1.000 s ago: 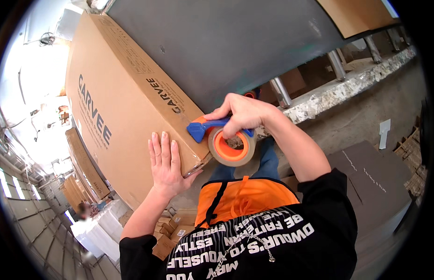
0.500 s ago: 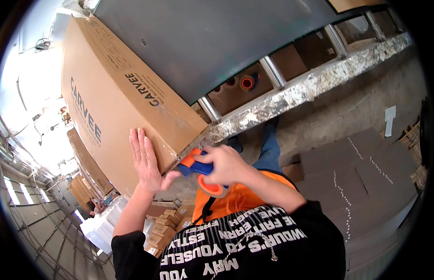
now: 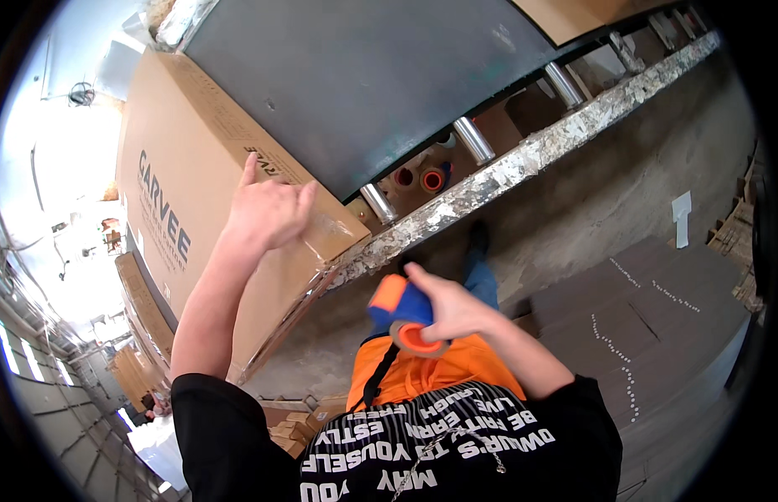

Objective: The person packs items into a large cardboard box by placing white protective sheets over the contents, folding the cardboard flaps over the top, and securing the box with packing tape using a handheld dispenser.

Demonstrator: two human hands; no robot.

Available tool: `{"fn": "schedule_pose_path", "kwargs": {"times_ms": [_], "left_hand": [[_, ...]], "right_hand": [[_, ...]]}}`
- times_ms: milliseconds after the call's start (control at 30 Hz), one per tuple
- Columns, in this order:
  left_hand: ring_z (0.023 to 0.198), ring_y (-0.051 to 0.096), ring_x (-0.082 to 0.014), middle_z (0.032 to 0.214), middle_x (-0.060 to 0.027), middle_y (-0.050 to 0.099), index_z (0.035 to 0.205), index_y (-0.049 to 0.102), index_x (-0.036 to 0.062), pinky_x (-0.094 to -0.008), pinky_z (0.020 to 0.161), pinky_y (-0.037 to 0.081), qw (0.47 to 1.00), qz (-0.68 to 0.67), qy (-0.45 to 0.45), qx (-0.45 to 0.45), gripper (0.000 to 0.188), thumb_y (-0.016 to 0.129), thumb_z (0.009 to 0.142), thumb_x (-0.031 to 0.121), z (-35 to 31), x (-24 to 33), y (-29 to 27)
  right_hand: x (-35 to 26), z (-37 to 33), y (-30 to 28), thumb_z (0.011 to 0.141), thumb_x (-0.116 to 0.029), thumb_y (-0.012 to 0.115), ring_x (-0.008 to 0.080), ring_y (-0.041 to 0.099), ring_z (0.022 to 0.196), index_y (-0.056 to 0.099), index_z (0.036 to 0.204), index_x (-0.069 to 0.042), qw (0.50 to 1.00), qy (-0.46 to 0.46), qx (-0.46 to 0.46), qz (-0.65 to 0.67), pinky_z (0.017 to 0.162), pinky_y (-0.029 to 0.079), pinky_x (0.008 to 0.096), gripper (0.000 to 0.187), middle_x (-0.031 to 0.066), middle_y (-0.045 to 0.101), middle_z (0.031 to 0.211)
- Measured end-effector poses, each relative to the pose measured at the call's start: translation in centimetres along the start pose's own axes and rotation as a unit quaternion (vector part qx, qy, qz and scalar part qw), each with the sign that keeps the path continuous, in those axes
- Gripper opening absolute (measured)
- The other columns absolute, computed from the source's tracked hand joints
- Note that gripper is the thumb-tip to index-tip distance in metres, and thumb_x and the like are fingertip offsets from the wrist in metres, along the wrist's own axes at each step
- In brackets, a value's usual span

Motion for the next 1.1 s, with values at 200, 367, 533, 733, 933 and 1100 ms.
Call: {"fn": "schedule_pose_path", "kwargs": {"times_ms": [200, 367, 533, 733, 933, 1100], "left_hand": [[0.139, 0.041, -0.0358, 0.142, -0.0177, 0.054, 0.129, 0.061, -0.0023, -0.0499, 0.12, 0.021, 0.8, -0.2, -0.126, 0.551, 0.043, 0.053, 0.1, 0.028, -5.7, -13.7, 17.9], [0.144, 0.025, -0.0459, 0.153, -0.031, 0.031, 0.146, 0.037, -0.0076, -0.0489, 0.119, 0.021, 0.68, -0.363, -0.503, 0.393, 0.071, 0.053, 0.099, 0.043, -14.6, -17.4, 44.0], [0.143, 0.026, -0.0467, 0.152, -0.0223, 0.038, 0.144, 0.044, -0.0005, -0.0613, 0.117, 0.014, 0.622, -0.38, -0.534, 0.428, 0.062, 0.042, 0.101, 0.044, -13.1, -9.9, 52.2], [0.137, 0.04, -0.0407, 0.142, -0.0181, 0.054, 0.122, 0.068, 0.0056, -0.0591, 0.118, 0.011, 0.562, -0.267, -0.409, 0.667, 0.059, 0.027, 0.101, 0.042, -12.9, -16.6, 57.5], [0.135, 0.038, -0.0465, 0.153, -0.0262, 0.034, 0.149, 0.038, 0.0079, -0.0594, 0.112, 0.024, 0.534, -0.298, -0.678, 0.408, 0.059, 0.034, 0.104, 0.046, -9.5, -46.1, 82.1], [0.131, 0.047, -0.0413, 0.147, -0.0269, 0.043, 0.149, 0.034, 0.0006, -0.0472, 0.109, 0.038, 0.305, -0.512, -0.558, 0.577, 0.07, 0.046, 0.101, 0.05, -18.9, -46.9, 83.8]], "right_hand": [[-5.1, -0.2, -4.6, 0.058, -0.01, 0.069, 0.0244, 0.062, 0.114, 0.041, 0.143, 0.009, 0.895, -0.043, 0.073, 0.438, 0.102, 0.047, 0.0341, 0.091, 0.0183, 0.062, 0.127], [-11.5, 6.1, -0.9, 0.058, -0.012, 0.064, 0.0255, 0.064, 0.11, 0.044, 0.137, 0.007, 0.88, -0.1, 0.057, 0.46, 0.099, 0.05, 0.0359, 0.084, 0.0155, 0.063, 0.122], [-13.7, 10.3, 5.5, 0.051, -0.01, 0.061, 0.023, 0.064, 0.11, 0.053, 0.13, 0.004, 0.971, -0.069, 0.143, 0.176, 0.1, 0.049, 0.0359, 0.08, 0.0126, 0.063, 0.12], [-14.6, 7.6, 16.4, 0.055, -0.011, 0.058, 0.0261, 0.063, 0.112, 0.051, 0.133, 0.004, 0.967, -0.048, 0.169, 0.185, 0.101, 0.051, 0.0393, 0.079, 0.0124, 0.061, 0.124], [-8.6, 11.2, 43.6, 0.067, -0.039, 0.082, 0.0259, 0.047, 0.135, 0.023, 0.154, -0.001, 0.956, 0.037, -0.182, 0.225, 0.115, 0.034, 0.0387, 0.112, 0.018, 0.042, 0.15], [-13.7, 20.3, 54.1, 0.061, -0.008, 0.066, 0.0202, 0.053, 0.12, 0.042, 0.138, 0.0, 0.861, 0.195, -0.354, 0.309, 0.101, 0.048, 0.034, 0.081, 0.0105, 0.053, 0.127]]}}
Point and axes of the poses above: each hand's wrist, its own z-axis towards the middle knuckle, its own y-axis out of the palm, x = y × z, the point moved 3 cm from there along z, towards the middle knuckle
